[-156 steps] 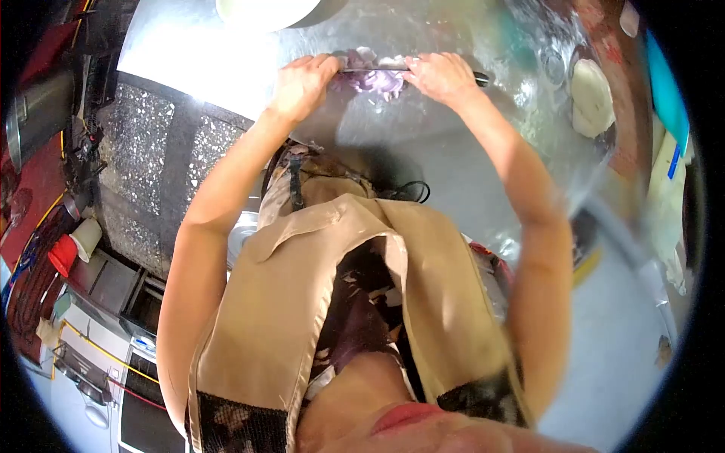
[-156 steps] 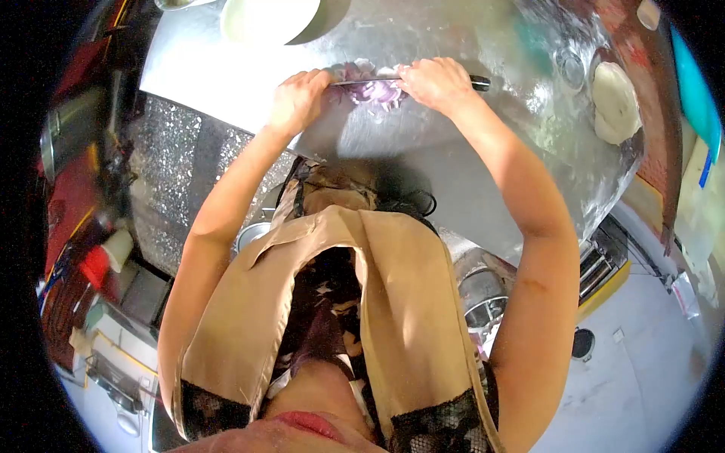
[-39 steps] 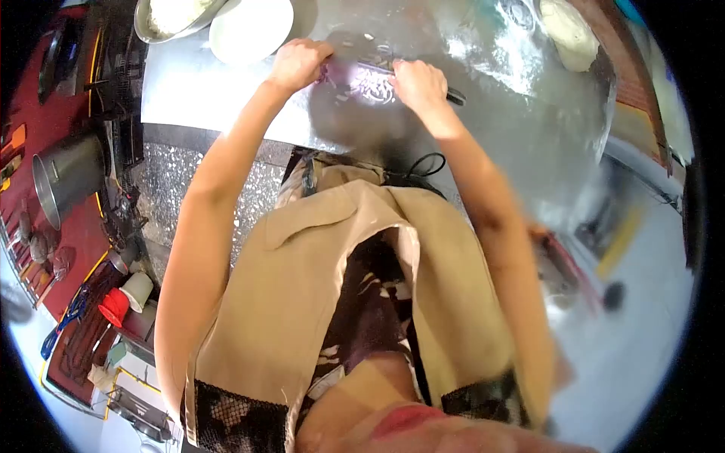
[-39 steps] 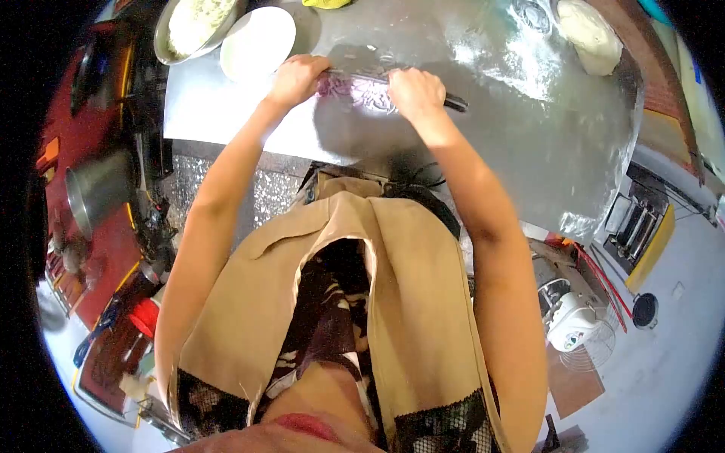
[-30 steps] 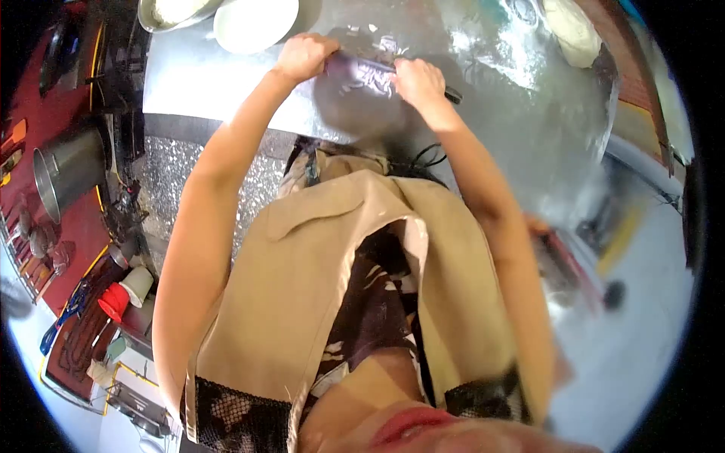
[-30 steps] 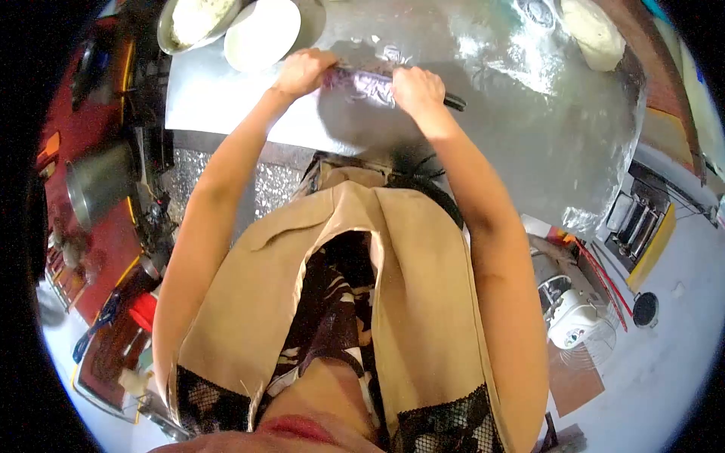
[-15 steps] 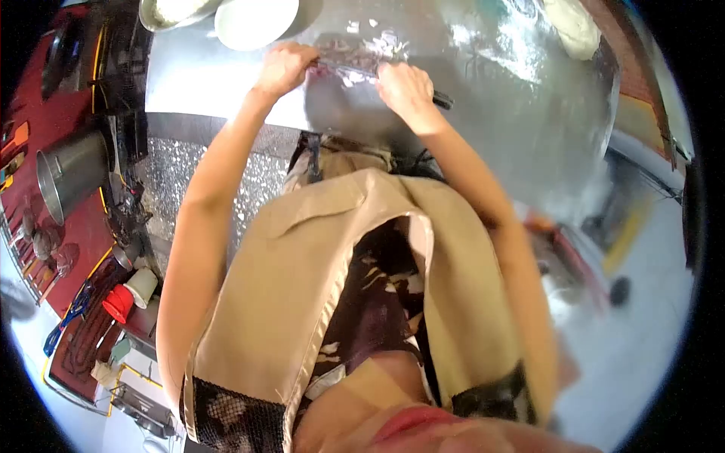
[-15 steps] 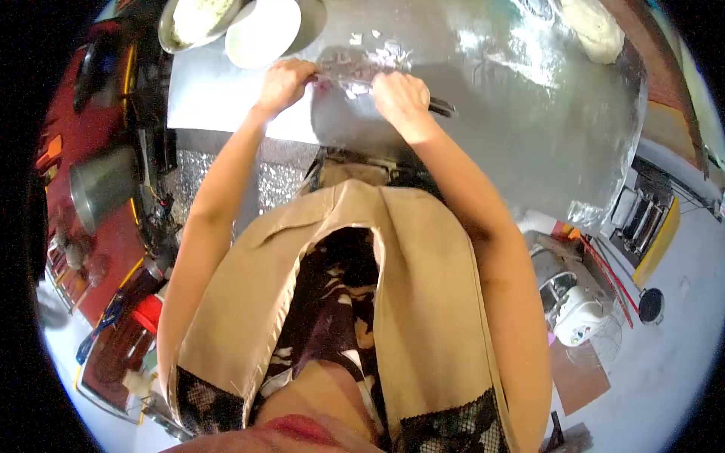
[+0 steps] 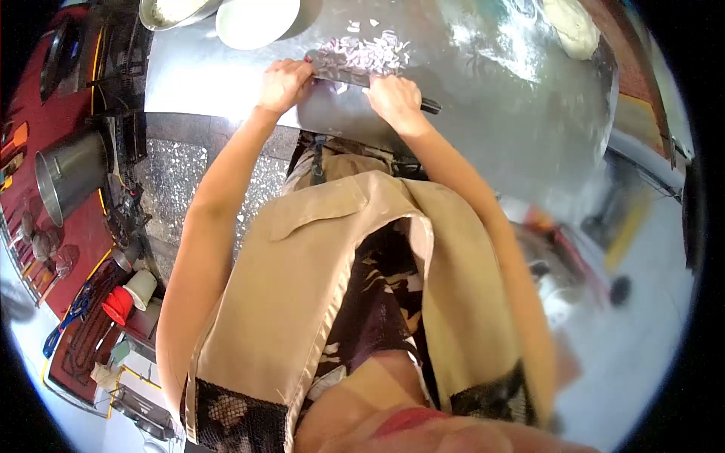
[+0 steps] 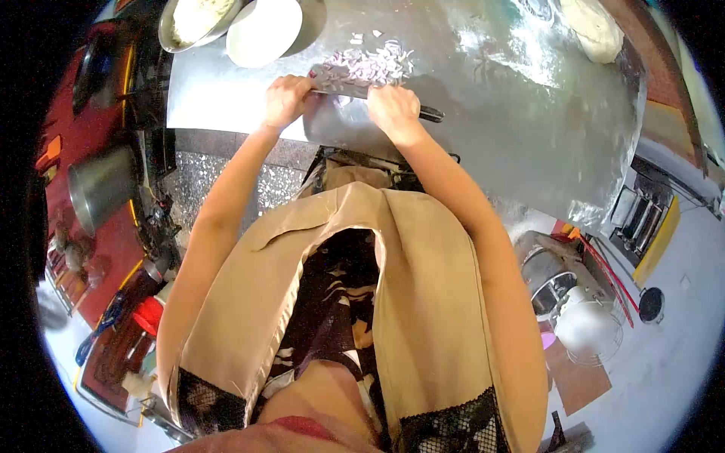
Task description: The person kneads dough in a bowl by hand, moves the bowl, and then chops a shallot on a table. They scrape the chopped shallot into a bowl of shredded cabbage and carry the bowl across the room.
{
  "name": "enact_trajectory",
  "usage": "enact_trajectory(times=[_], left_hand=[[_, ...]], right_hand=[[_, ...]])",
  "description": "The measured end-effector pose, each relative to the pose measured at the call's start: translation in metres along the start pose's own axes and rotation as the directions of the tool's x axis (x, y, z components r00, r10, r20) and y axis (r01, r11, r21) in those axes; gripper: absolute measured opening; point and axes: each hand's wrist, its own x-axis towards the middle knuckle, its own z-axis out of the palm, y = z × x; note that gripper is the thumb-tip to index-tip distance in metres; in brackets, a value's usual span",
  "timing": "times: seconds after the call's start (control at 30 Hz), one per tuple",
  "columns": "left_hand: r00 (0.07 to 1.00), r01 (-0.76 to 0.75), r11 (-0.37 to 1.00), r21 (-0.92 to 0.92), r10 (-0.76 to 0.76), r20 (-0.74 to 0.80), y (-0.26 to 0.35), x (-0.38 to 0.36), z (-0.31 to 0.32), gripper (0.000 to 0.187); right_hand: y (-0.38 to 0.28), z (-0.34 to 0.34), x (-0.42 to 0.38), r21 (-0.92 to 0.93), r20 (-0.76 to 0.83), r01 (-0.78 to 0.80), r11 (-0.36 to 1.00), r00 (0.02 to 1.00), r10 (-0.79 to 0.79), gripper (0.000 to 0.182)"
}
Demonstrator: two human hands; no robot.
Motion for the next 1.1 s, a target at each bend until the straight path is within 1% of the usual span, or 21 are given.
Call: enact_trajectory(times=[0.07, 0.13, 0.2, 0.27, 0.3, 0.33, 0.37, 0.4, 0.47, 0.53, 0.6, 0.63, 0.67, 0.73, 0.8, 0.87, 0.9, 0.93, 1.0, 1.07, 1.1], left_hand=[[0.999, -0.017, 1.000, 0.002, 0.017, -0.030, -0.003, 0.011, -0.001, 0.010], [0.998, -0.050, 0.997, -0.065, 0.052, 0.031, -0.006, 0.020, -0.006, 0.010], [0.997, -0.037, 0.997, -0.067, 0.041, 0.068, -0.011, 0.013, -0.008, 0.011], [0.999, 0.040, 0.998, -0.057, -0.038, 0.030, -0.013, 0.008, -0.017, 0.013], [0.989, 0.111, 0.993, -0.041, -0.106, 0.100, -0.010, 0.004, -0.019, 0.014], [0.998, 0.056, 0.997, -0.062, -0.057, -0.004, -0.013, -0.006, -0.005, 0.013], [0.998, 0.051, 0.998, -0.035, -0.051, -0.019, -0.009, -0.007, -0.002, 0.014], [0.998, 0.046, 0.999, -0.009, -0.046, -0.033, -0.005, -0.007, 0.002, 0.015], [0.999, 0.040, 0.999, -0.008, -0.040, 0.009, -0.005, -0.002, -0.001, 0.014], [0.998, 0.034, 0.999, -0.008, -0.033, 0.051, -0.008, 0.001, -0.003, 0.014], [0.998, -0.033, 0.997, -0.071, 0.029, -0.064, -0.012, 0.004, -0.005, 0.013], [0.995, -0.086, 0.994, -0.064, 0.082, -0.060, -0.019, 0.021, -0.008, 0.012], [0.999, -0.049, 0.997, -0.057, 0.049, -0.001, -0.022, 0.030, -0.007, 0.013], [1.000, -0.016, 1.000, 0.005, 0.015, 0.027, -0.017, 0.020, 0.007, 0.014], [0.999, -0.038, 0.999, 0.026, 0.038, -0.011, -0.026, 0.020, 0.015, 0.017], [0.997, -0.053, 0.999, 0.012, 0.052, 0.061, -0.029, 0.031, 0.008, 0.016], [0.995, -0.039, 0.999, 0.009, 0.038, 0.095, -0.024, 0.024, 0.012, 0.017], [0.998, -0.056, 0.996, -0.062, 0.058, 0.024, -0.011, 0.024, 0.003, 0.020], [0.996, -0.089, 0.994, -0.061, 0.088, -0.019, -0.003, 0.043, -0.003, 0.020], [0.996, -0.086, 0.996, -0.037, 0.086, -0.015, -0.004, 0.047, 0.018, 0.020], [0.997, -0.079, 0.997, -0.011, 0.079, -0.009, -0.007, 0.047, 0.028, 0.019]], right_hand=[[0.005, -0.007, 0.004, 0.024, -0.029, -0.068, 0.997, 0.997, 0.068, 0.016], [0.005, -0.015, 0.005, 0.000, -0.026, -0.035, 0.999, 0.999, 0.035, 0.016], [-0.005, -0.022, -0.005, 0.031, -0.035, -0.001, 1.000, 0.999, 0.002, 0.016], [-0.014, -0.029, -0.005, 0.044, -0.020, 0.009, 0.999, 1.000, -0.008, 0.016], [-0.015, -0.024, -0.002, 0.044, -0.015, 0.028, 0.999, 1.000, -0.027, 0.016], [-0.014, -0.016, 0.001, 0.045, -0.010, 0.046, 0.998, 0.999, -0.046, 0.016], [-0.011, -0.002, 0.004, 0.043, 0.003, -0.012, 0.999, 1.000, 0.012, 0.022], [-0.002, 0.009, 0.008, 0.045, 0.003, -0.011, 0.999, 1.000, 0.011, 0.022], [0.003, 0.007, 0.008, 0.024, -0.029, 0.014, 1.000, 1.000, -0.013, 0.020], [-0.001, 0.003, -0.001, 0.059, -0.030, 0.041, 0.997, 0.999, -0.039, 0.018], [-0.014, -0.025, -0.010, 0.042, 0.029, -0.073, 0.996, 0.997, 0.072, 0.017], [-0.008, -0.028, 0.003, 0.019, -0.008, -0.067, 0.998, 0.998, 0.067, 0.017], [-0.004, -0.032, 0.008, -0.006, -0.045, -0.050, 0.999, 0.998, 0.050, 0.017], [-0.004, -0.009, 0.010, 0.019, -0.033, -0.091, 0.996, 0.995, 0.091, 0.017], [0.002, 0.000, 0.016, 0.026, -0.036, -0.093, 0.995, 0.995, 0.094, 0.017], [0.001, -0.005, 0.012, 0.033, -0.039, -0.095, 0.995, 0.995, 0.096, 0.017], [0.003, -0.010, 0.006, 0.015, 0.017, -0.095, 0.995, 0.995, 0.095, 0.017], [0.005, -0.017, 0.002, -0.002, 0.074, -0.094, 0.996, 0.993, 0.094, 0.019], [0.019, -0.029, 0.003, -0.041, 0.002, -0.129, 0.991, 0.992, 0.129, 0.021], [0.031, -0.031, 0.011, -0.084, 0.028, -0.128, 0.988, 0.991, 0.130, 0.022], [0.032, -0.020, 0.010, -0.050, 0.009, -0.165, 0.985, 0.986, 0.166, 0.022]])
